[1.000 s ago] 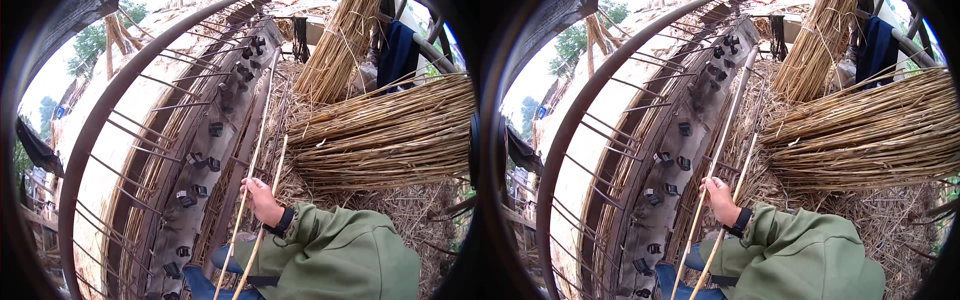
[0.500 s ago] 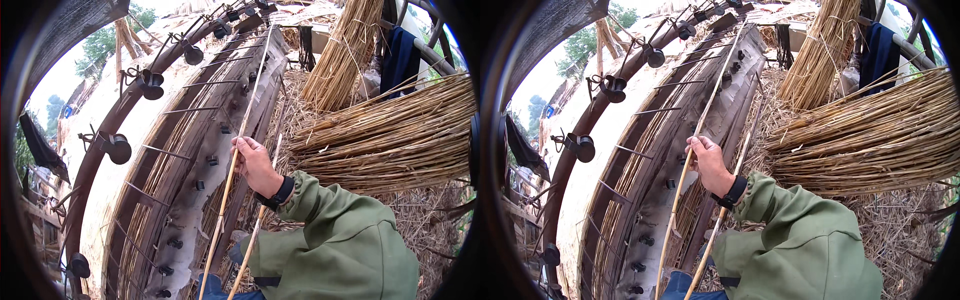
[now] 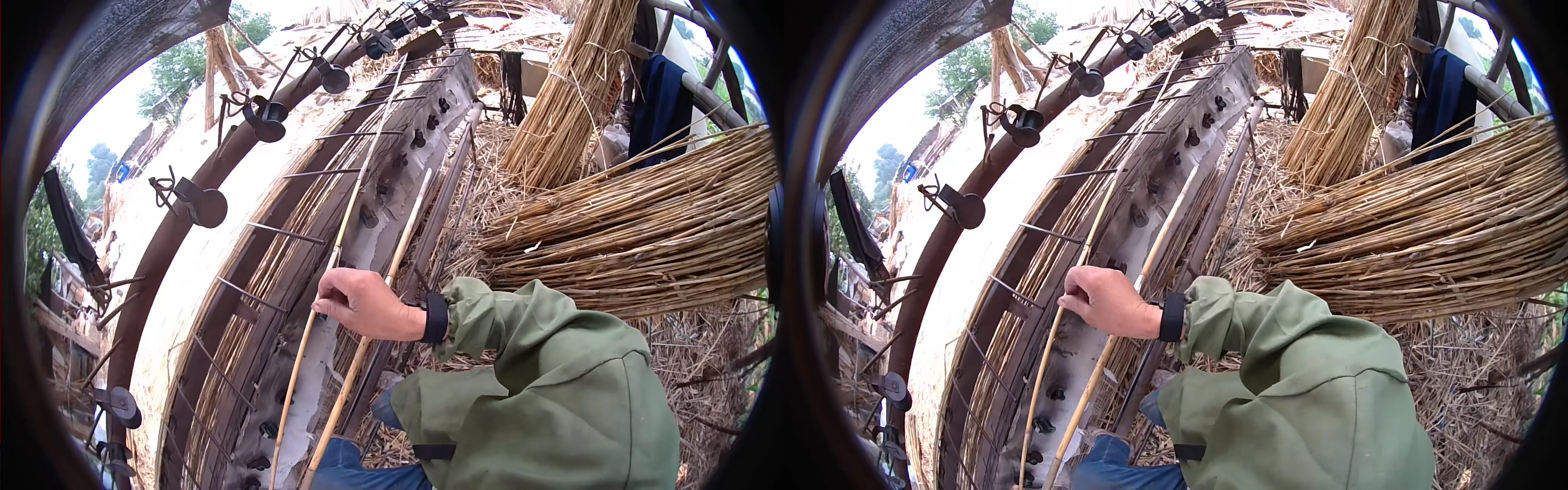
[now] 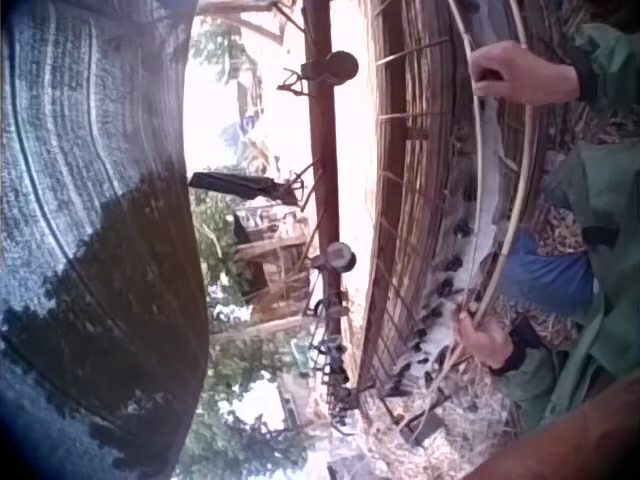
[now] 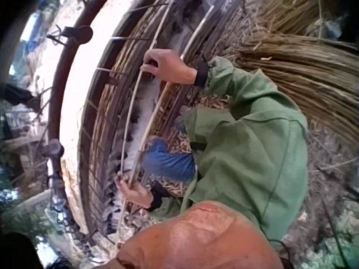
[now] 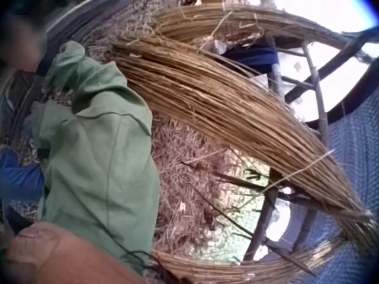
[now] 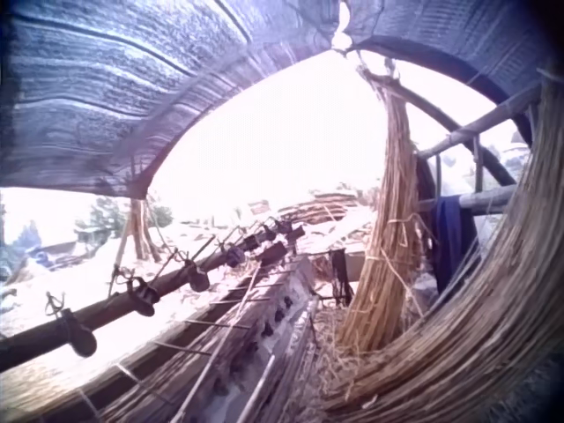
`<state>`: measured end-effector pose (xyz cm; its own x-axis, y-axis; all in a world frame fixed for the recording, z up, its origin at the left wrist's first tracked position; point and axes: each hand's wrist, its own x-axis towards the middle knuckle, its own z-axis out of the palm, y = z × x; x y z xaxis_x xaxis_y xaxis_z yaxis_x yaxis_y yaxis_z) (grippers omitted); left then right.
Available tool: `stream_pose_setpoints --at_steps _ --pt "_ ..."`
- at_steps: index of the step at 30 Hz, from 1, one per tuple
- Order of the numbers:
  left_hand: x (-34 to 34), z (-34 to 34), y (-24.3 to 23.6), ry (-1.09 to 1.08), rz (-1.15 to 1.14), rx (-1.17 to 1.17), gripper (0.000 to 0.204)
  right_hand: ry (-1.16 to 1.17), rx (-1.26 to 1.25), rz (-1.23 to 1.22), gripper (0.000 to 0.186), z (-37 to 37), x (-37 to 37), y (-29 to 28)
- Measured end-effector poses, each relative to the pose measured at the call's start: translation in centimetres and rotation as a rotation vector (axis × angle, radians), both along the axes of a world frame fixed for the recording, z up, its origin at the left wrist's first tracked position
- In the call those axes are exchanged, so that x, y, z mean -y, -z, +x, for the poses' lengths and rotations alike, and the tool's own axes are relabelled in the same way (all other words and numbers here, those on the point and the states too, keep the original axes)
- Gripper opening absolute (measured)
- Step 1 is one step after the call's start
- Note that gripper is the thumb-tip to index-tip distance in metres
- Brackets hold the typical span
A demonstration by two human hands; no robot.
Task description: The recorder is operating a large weaving machine, feeding dried reeds into the mechanism and managing the tension wires to weave a mat.
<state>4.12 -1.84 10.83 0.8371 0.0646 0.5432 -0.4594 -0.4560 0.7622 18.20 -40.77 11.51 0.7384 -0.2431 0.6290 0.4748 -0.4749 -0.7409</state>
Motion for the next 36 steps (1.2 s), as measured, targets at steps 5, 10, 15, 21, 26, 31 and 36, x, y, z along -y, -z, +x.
stream_pose_setpoints --at_steps 5,10,15,21,26,31,36 --pt "-0.1 -0.3 0.3 -0.043 0.112 0.008 0.035 -0.235 0.263 -0.699 0.032 -1.8 -2.1 -2.3" --pt "0.1 -2.2 -1.6 -0.153 -0.042 -0.050 0.029 -0.336 0.285 -0.822 0.016 -0.1 -6.5 -4.5" --pt "1.0 -2.0 -0.9 0.076 -1.020 -0.299 0.022 -0.306 0.232 -0.709 0.010 3.0 -7.7 -7.9" --pt "-0.2 -5.7 5.8 -0.034 -1.143 -0.417 0.017 -0.293 0.124 -0.731 0.012 13.0 -13.0 -8.4" --pt "0.9 -6.9 9.4 -0.146 -1.189 -0.529 0.020 -0.215 -0.024 -0.761 0.016 21.0 -17.1 -5.1" --pt "1.3 -6.0 11.2 -0.161 -1.260 -0.577 0.016 -0.191 -0.041 -0.773 0.016 24.7 -17.1 -2.8" --pt "1.3 -5.6 12.9 -0.122 -1.291 -0.641 0.017 -0.164 0.051 -0.773 0.013 20.3 -15.2 -5.4"
